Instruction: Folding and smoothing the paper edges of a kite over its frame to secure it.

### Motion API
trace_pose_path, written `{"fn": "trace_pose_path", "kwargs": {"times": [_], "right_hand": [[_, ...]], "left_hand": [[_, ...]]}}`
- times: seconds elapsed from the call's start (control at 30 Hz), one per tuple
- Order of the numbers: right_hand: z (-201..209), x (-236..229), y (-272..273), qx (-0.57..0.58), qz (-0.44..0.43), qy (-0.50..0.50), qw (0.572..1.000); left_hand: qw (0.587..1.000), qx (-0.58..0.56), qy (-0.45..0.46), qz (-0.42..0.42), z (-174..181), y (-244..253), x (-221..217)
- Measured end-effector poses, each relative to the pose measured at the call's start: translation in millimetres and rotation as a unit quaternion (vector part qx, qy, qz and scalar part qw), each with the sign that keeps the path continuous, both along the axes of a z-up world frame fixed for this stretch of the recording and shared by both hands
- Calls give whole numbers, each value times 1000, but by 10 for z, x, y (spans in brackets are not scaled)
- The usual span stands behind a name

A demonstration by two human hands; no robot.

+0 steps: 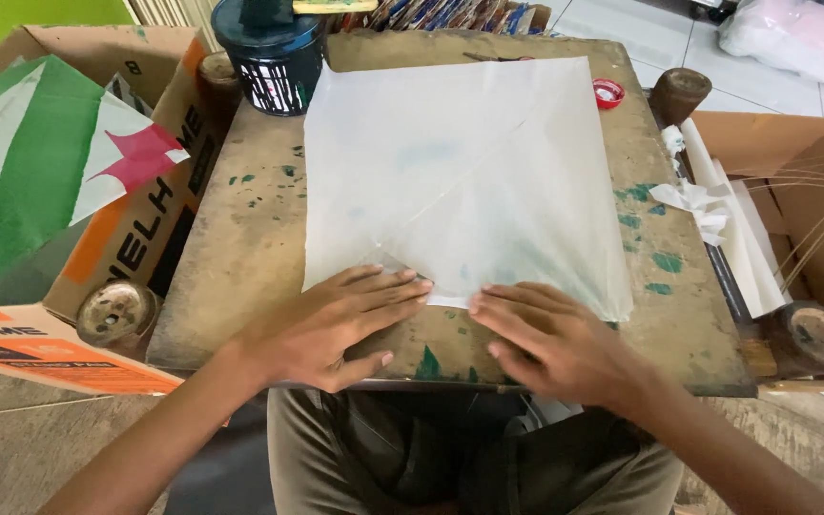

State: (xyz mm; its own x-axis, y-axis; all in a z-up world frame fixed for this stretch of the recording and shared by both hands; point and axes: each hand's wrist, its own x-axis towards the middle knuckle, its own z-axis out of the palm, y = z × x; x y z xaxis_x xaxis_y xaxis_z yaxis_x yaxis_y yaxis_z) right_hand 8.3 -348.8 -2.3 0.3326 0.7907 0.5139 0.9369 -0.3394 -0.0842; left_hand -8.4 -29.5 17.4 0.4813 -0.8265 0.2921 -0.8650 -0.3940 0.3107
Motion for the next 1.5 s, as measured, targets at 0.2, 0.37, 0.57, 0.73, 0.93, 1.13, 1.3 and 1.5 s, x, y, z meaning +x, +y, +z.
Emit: {"fn": "trace_pose_path", "kwargs": {"times": [0.2, 0.37, 0.57, 0.73, 0.93, 1.13, 1.3, 1.5], "right_hand": [[249, -253, 227, -117, 8, 154, 981], [312, -204, 163, -117, 2, 255, 960], [297, -217, 86, -52, 0, 332, 942], [399, -219, -53, -38, -67, 380, 922], [333, -198, -454, -164, -109, 343, 918], [270, -183, -427, -112, -64, 306, 943], [275, -132, -241, -82, -40, 72, 993], [303, -4, -22, -90, -28, -29, 995]], "left_hand": [[999, 9, -41, 2, -141, 2, 52], [996, 9, -86, 2, -65, -160, 108], [1000, 15, -25, -4, -229, -426, 157], [997, 56, -55, -9, -196, -443, 160], [991, 72, -112, -13, -195, -471, 154], [990, 70, -118, -22, -301, -679, 77], [999, 10, -30, -31, -281, -498, 44], [999, -24, -32, 4, -263, -18, -49]]}}
